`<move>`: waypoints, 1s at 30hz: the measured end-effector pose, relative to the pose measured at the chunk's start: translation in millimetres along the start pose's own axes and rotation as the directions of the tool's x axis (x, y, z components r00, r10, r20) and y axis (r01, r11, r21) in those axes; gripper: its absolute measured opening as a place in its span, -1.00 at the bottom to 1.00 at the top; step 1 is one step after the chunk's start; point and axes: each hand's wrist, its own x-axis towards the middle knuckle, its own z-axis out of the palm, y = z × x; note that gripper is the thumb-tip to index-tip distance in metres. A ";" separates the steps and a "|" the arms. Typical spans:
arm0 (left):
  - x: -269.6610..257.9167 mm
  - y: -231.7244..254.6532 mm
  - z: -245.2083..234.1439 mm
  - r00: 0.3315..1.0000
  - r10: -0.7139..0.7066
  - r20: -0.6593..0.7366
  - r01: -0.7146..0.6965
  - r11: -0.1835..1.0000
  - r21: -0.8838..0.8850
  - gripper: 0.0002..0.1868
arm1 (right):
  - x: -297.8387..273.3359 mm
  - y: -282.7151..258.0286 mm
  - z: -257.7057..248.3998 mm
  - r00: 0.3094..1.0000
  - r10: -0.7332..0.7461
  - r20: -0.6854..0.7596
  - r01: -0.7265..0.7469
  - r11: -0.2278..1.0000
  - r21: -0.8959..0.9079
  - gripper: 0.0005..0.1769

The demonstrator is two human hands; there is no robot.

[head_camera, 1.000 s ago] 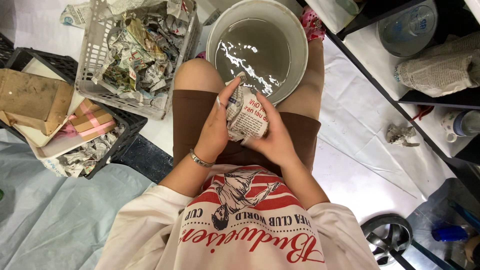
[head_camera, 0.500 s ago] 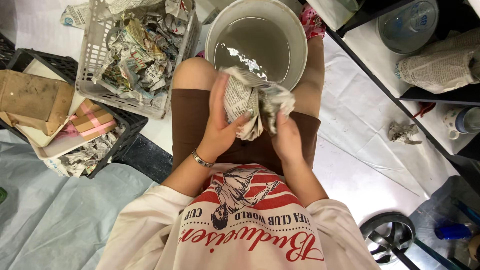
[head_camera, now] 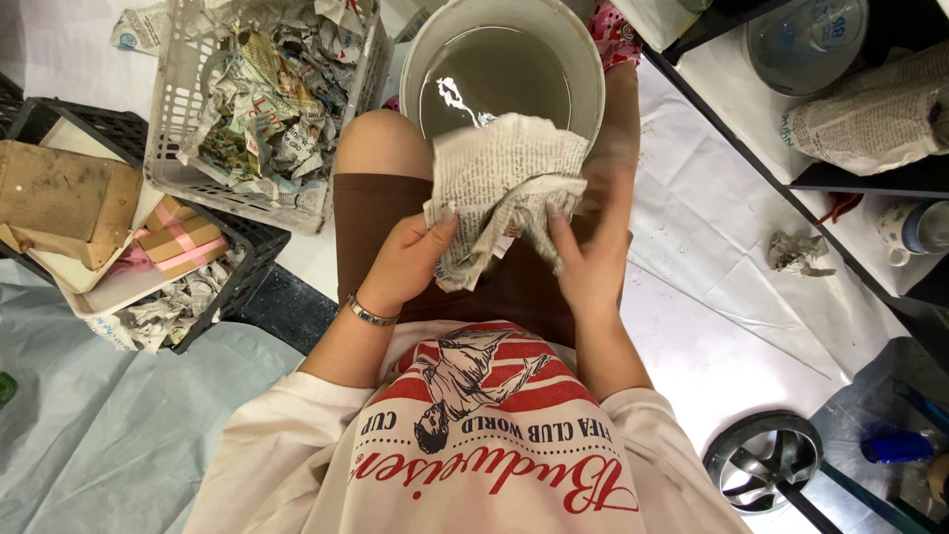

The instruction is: The person sits on the floor and wraps clear glass cups with newspaper. They unfold newspaper sheets, place a cup on the paper, and roll it tightly before placing the wrapped item on a nearby shelf.

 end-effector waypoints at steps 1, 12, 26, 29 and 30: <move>0.0 7.4 3.9 0.998 0.011 -0.057 -0.005 0.994 0.110 -0.66 | -1.5 -8.5 -3.6 0.975 -0.198 -0.105 0.181 0.972 -0.148 -0.41; -0.7 26.4 33.2 0.945 0.221 -0.240 -0.062 0.843 0.534 -0.75 | 2.4 -36.2 -9.1 0.814 -0.395 0.425 0.518 0.825 -0.227 -0.40; 6.2 14.2 21.1 0.946 -0.034 -0.321 -0.145 0.844 -0.516 -0.58 | -6.1 -32.7 12.3 0.915 -0.188 0.357 0.298 0.912 -0.284 -0.16; 4.5 9.1 25.2 0.964 -0.023 -0.265 -0.101 0.890 -0.445 -0.60 | -3.8 -29.0 9.1 0.911 -0.156 0.380 0.165 0.986 0.010 -0.07; 3.9 8.8 25.9 0.973 -0.021 -0.230 -0.081 0.903 -0.422 -0.61 | -3.5 -26.7 9.6 0.926 -0.167 0.338 0.182 0.983 -0.015 -0.09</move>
